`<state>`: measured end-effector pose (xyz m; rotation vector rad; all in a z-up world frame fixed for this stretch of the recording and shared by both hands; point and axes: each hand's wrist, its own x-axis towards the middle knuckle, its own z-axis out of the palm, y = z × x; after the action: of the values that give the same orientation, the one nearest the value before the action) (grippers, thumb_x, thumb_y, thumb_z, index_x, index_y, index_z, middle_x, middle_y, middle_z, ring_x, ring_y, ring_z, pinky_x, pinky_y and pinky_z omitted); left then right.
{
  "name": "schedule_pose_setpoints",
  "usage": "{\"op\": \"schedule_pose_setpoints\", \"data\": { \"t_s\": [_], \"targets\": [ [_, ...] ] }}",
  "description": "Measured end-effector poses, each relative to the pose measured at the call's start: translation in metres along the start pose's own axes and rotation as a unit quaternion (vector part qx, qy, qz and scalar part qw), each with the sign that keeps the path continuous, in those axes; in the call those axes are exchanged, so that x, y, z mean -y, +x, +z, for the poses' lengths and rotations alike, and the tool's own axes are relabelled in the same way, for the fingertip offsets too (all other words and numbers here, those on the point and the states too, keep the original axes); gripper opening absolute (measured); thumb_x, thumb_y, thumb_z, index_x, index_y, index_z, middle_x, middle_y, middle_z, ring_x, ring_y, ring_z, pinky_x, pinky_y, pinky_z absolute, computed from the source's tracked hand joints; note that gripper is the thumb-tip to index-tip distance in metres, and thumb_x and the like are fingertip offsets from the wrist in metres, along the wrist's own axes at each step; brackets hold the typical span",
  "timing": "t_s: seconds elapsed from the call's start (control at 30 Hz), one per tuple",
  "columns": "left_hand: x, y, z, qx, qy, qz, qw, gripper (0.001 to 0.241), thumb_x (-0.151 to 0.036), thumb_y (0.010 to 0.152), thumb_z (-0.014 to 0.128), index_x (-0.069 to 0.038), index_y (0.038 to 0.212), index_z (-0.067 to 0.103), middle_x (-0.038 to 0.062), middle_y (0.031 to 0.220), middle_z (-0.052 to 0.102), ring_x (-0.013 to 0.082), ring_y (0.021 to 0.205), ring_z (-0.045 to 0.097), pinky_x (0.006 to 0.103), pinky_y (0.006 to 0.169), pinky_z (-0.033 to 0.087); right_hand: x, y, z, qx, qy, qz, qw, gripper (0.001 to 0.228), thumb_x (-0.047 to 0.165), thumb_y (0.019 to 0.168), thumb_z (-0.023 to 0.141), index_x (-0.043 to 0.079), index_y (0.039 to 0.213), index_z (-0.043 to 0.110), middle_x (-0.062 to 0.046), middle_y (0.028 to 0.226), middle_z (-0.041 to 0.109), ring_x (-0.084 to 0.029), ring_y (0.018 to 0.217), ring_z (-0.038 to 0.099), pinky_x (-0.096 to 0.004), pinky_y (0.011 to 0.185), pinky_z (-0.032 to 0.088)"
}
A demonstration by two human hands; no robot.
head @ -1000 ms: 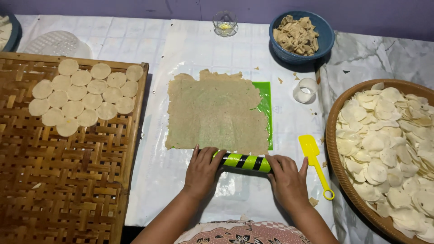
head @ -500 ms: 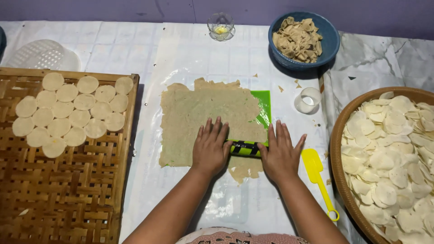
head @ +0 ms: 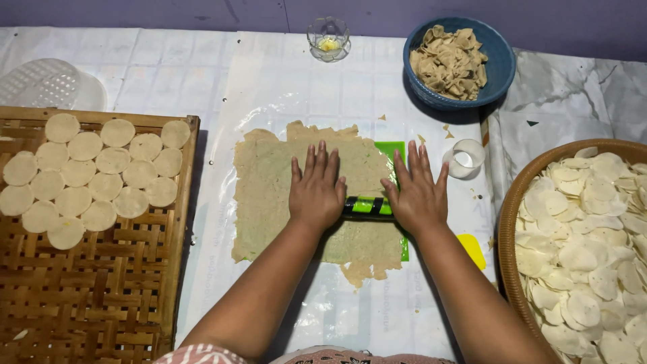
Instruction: Flattening and preparing small dough circles using a rolling tool.
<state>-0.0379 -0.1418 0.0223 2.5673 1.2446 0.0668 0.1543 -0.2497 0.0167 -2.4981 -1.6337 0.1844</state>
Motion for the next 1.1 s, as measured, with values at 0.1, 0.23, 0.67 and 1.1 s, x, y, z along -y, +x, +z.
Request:
{"op": "schedule_pose_setpoints", "data": {
  "t_s": [0.1,0.23,0.67,1.1],
  "targets": [
    [-0.006,-0.051,0.007,-0.050,-0.016,0.034,0.998,0.057,-0.041,0.109,0.030,-0.014,0.159,0.037,0.017,0.168,0.027,0.0369,0.157,0.018,0.0561,0.124,0.007,0.004,-0.052,0.010,-0.003,-0.028,-0.018,0.999,0.070,0.064,0.105,0.023,0.022,0.160,0.036,-0.014,0.170,0.025,-0.029,0.159,0.017,-0.065,0.122,0.000],
    [-0.001,-0.104,0.027,-0.086,-0.007,0.070,0.994,0.057,-0.044,0.108,0.032,-0.018,0.160,0.036,0.014,0.167,0.030,0.0356,0.155,0.021,0.0515,0.123,0.015,0.009,-0.110,0.024,-0.064,-0.029,-0.049,0.996,0.072,0.059,0.104,0.035,0.016,0.161,0.032,-0.017,0.168,0.029,-0.032,0.156,0.023,-0.064,0.122,0.006],
    [0.004,-0.012,0.015,-0.049,-0.011,0.029,0.998,0.058,-0.043,0.108,0.027,-0.018,0.160,0.035,0.013,0.170,0.025,0.0348,0.158,0.016,0.0538,0.125,0.008,0.003,-0.008,0.013,0.043,-0.035,0.016,0.998,0.073,0.069,0.105,0.012,0.026,0.163,0.025,-0.010,0.170,0.025,-0.025,0.158,0.019,-0.064,0.123,-0.002],
    [0.004,0.036,-0.015,-0.009,-0.043,0.002,0.999,0.064,-0.040,0.107,0.027,-0.008,0.162,0.025,0.016,0.172,0.015,0.0324,0.160,0.008,0.0566,0.127,-0.001,0.015,0.038,-0.016,0.029,0.001,0.008,1.000,0.070,0.061,0.109,0.014,0.021,0.164,0.029,-0.013,0.171,0.021,-0.028,0.159,0.012,-0.060,0.124,-0.002]
  ]
}}
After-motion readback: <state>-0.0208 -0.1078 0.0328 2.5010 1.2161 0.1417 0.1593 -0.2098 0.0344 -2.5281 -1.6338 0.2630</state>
